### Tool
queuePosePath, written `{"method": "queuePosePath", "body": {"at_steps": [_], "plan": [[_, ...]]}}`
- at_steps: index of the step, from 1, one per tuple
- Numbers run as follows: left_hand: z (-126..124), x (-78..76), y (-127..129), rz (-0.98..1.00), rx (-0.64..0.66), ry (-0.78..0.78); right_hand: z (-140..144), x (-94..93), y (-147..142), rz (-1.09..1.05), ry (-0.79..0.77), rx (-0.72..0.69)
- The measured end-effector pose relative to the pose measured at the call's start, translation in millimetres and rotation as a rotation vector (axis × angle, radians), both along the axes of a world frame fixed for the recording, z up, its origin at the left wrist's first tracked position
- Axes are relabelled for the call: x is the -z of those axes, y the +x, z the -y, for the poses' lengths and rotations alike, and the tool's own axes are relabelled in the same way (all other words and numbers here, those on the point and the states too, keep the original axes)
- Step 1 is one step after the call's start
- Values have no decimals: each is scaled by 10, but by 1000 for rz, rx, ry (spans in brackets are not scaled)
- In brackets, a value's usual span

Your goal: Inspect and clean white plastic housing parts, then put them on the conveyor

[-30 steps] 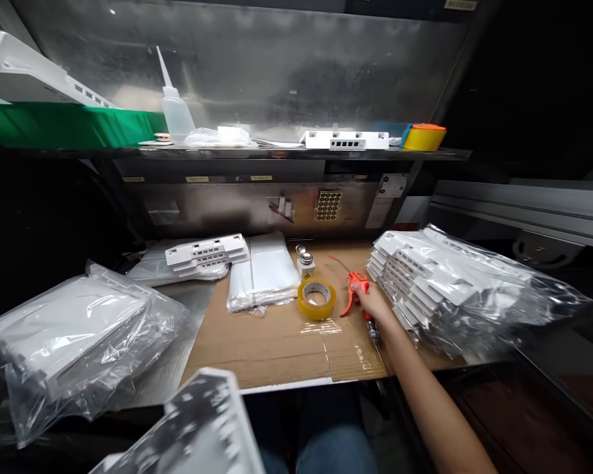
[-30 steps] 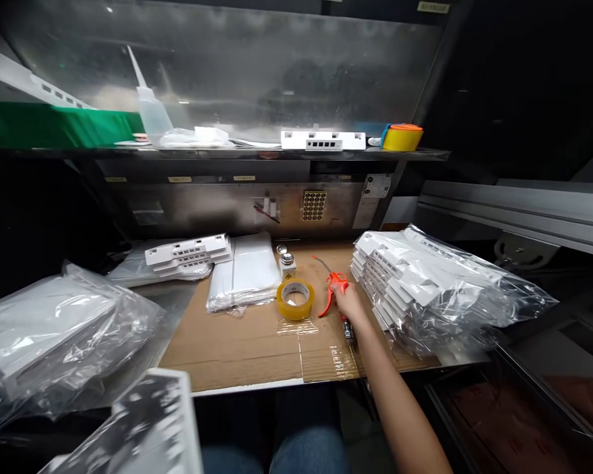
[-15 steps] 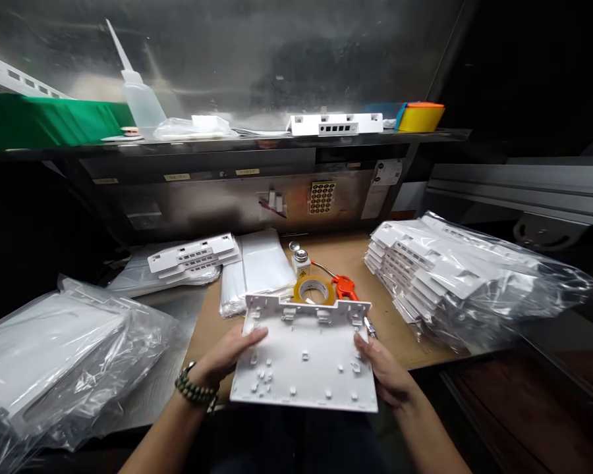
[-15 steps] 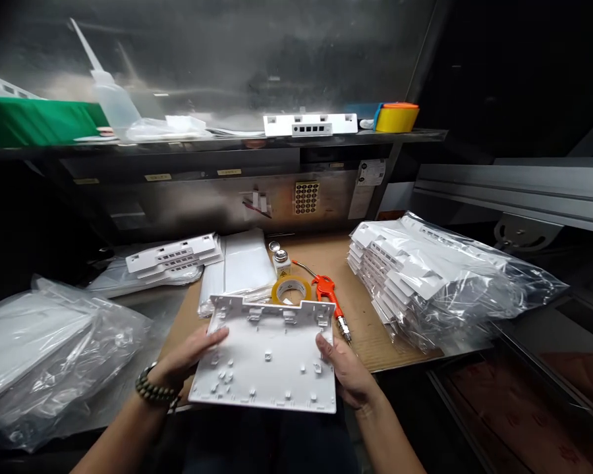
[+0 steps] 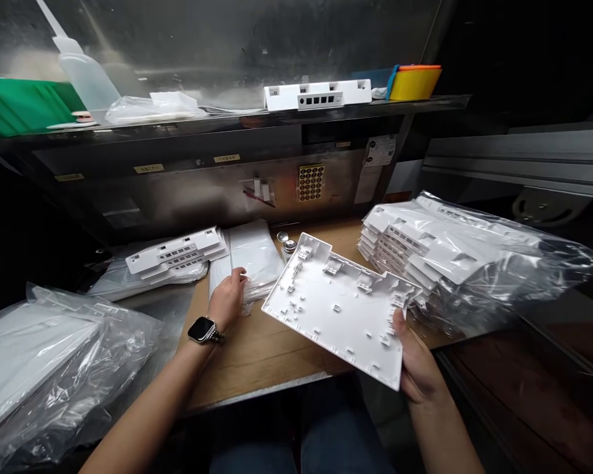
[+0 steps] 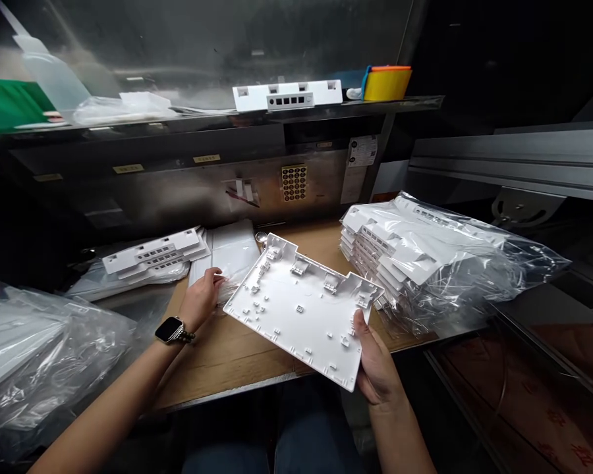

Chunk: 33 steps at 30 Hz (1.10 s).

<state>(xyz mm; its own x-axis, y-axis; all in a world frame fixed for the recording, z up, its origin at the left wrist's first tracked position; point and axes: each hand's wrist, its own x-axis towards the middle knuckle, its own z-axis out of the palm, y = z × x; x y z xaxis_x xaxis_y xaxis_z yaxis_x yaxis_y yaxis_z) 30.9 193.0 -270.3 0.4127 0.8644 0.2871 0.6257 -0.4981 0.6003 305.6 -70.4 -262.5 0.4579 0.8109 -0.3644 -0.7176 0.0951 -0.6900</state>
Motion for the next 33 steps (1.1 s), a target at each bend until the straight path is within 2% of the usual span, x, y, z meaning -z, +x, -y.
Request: {"method": "queuePosePath", "body": {"at_steps": [3,6,10,13,18,21,24,29,31,33], "plan": [[-98,-78,-30,23,-41,-41,11,7,13,5,-9,8],[-267,-149,-79,82,-50,-157,6,21,4,25,-19,14],[-483,-188,-138,172,30,-353,-73,48,-139,107,-73,57],[-566,-178,-144,204,83,-404,-231,49,-383,273,-63,57],[-545,-108,-74,154,66,-272,-602,-58,-863,714,27,23],[-450,-89,-28,69,72,-126,-743,-104,-1042,834,106,-7],[-357,-144,-9,-26,89,33,-781,-71,-1103,909,120,-21],[-420,-451,-10,-103,10,208,-754,-7,-1091,935,96,9],[-501,-614,7,-113,-5,221,-728,0,-1098,914,96,30],[-563,-761,47,-132,52,193,-689,29,-1121,895,94,84]]}}
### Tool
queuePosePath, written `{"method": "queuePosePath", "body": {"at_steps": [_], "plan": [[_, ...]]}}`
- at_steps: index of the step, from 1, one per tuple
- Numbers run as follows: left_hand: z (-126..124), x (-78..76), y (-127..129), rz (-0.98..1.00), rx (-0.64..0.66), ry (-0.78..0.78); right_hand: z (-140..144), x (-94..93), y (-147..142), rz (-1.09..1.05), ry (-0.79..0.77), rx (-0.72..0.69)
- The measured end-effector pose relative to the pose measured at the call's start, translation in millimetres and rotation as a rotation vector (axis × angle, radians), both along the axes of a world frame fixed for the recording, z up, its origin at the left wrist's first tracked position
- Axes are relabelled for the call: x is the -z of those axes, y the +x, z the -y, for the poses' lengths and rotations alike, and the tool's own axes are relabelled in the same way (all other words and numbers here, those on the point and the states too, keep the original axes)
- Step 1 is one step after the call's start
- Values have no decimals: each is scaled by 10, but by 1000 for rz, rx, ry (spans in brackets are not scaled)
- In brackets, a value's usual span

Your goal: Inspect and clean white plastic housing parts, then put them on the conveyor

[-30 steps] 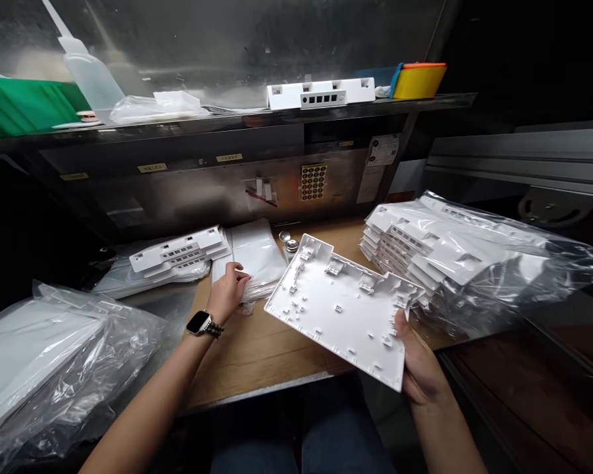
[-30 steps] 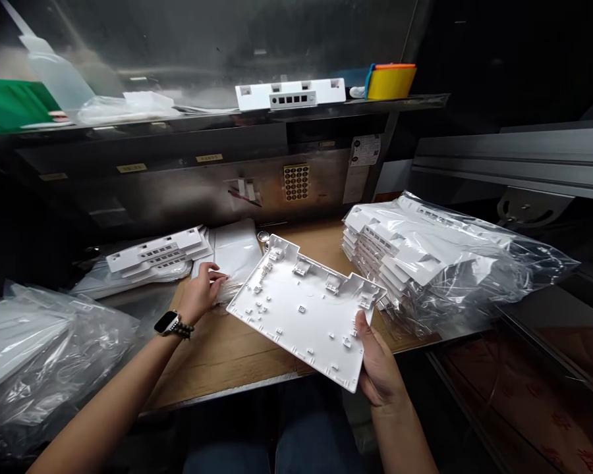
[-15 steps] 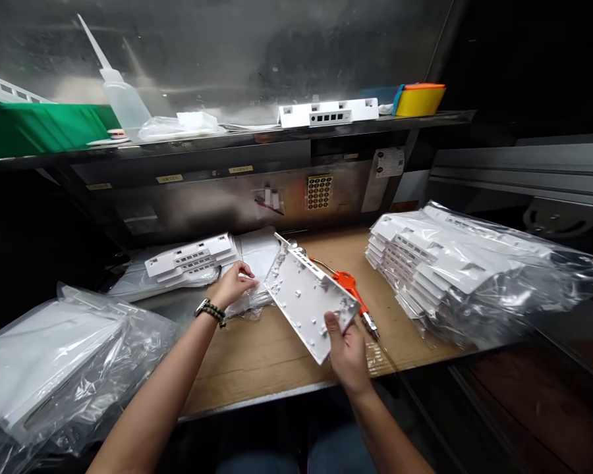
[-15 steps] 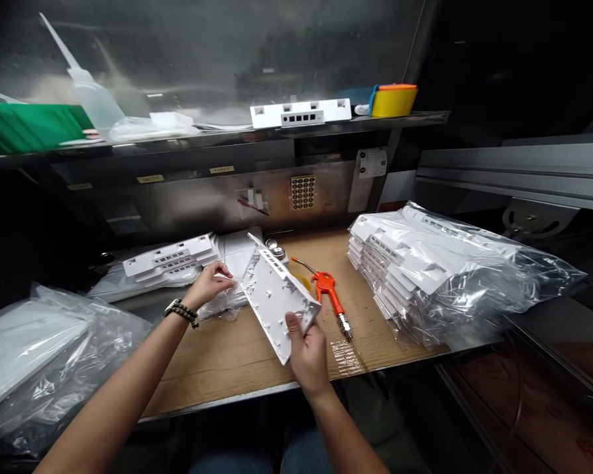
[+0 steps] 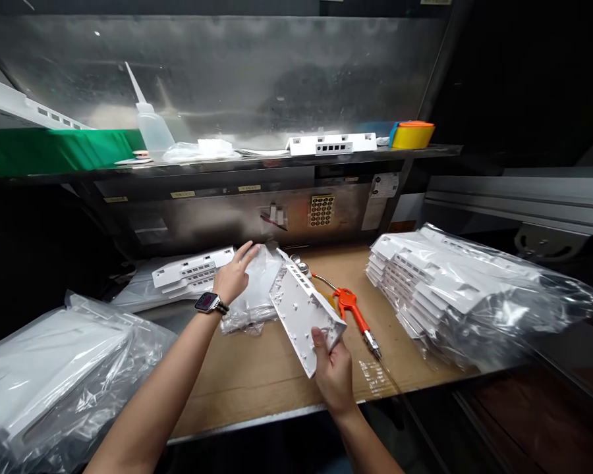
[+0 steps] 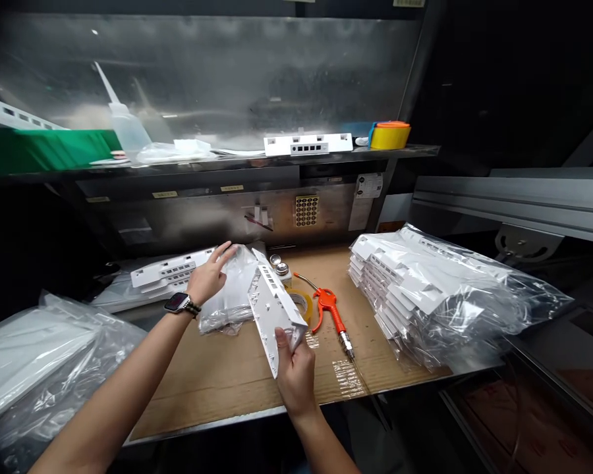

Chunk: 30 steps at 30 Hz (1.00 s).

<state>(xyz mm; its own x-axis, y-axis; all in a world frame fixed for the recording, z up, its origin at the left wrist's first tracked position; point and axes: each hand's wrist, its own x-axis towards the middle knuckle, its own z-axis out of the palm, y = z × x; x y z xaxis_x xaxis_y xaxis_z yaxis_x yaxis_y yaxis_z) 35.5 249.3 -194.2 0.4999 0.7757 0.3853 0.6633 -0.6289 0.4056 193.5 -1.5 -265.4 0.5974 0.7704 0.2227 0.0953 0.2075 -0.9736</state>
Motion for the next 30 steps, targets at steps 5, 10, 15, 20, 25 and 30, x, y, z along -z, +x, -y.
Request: {"method": "queuePosePath", "body": {"at_steps": [5,10,15,20,25,30], "plan": [[41,-196,153,-44,226,-192,80,221,-76,31,133,74],[240,-251,186,87,230,-182,125,377,-90,160,142,-41],[534,-206,140,175,67,145,238,252,-128,330,153,-122],[1057,-120,147,-97,24,660,342,-42,-118,192,99,-26],[1674,-142,291,-54,195,441,441,-143,-30,112,133,110],[2282,-286,586,126,530,285,487,-172,17,30,195,163]]}}
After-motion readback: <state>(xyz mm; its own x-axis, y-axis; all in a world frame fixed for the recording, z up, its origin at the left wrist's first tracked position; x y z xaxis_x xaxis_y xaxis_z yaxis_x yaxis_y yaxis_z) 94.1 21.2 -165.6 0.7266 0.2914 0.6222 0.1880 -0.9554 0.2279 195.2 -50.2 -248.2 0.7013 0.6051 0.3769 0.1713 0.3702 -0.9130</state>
